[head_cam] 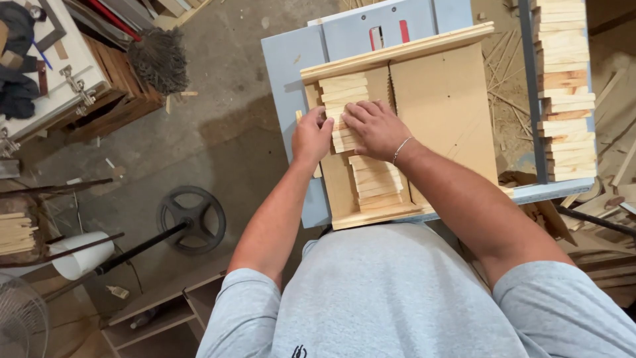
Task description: Organizing and arranging small wooden blocks into a wooden jig on a table saw
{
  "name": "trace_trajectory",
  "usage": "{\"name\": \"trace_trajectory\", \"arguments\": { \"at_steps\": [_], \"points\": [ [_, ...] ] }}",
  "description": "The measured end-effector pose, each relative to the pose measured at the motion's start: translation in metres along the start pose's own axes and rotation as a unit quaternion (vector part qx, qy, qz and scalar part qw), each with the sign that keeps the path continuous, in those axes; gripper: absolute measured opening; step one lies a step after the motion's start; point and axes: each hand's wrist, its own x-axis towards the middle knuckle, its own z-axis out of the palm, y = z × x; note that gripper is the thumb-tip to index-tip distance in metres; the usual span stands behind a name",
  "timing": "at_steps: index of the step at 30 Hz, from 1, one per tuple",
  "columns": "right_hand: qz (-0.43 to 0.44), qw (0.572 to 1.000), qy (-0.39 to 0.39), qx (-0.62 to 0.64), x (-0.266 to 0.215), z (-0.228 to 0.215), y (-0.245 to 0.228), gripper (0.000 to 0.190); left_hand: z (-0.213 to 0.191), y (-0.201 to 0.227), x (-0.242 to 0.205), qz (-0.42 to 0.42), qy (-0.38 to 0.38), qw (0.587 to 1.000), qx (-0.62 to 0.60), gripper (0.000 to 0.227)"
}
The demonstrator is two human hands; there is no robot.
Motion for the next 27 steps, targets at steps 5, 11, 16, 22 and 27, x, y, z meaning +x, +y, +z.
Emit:
{"name": "trace_trajectory", "arguments": {
  "at_steps": [5, 11, 16, 22, 27],
  "points": [
    [-0.014, 0.999, -0.021, 0.026, 0.005, -0.005, 0.003, 0.082, 0.003, -0.015, 0.017, -0.002, -0.007, 1.0, 0.007, 0.035],
    [-0.035, 0.998, -0.009, 0.048, 0.018, 0.007, -0.005, 0.081, -0.025, -0.001, -0.004, -0.012, -0.004, 0.999, -0.036, 0.03],
    [-0.026, 0.997, 0.002, 0.079, 0.02, 0.006, -0.012, 0.082, -0.034, 0.006, -0.018, -0.017, 0.051, 0.989, -0.136, 0.032],
    [0.135, 0.956, 0.138, 0.222, 0.032, 0.022, -0.009, 0.093, -0.015, 0.016, -0.026, 0.066, 0.076, 0.931, -0.35, 0.069],
    [0.245, 0.946, 0.075, 0.196, 0.055, 0.019, -0.017, 0.082, 0.002, 0.018, -0.011, 0.124, 0.069, 0.935, -0.325, 0.09]
  ]
}}
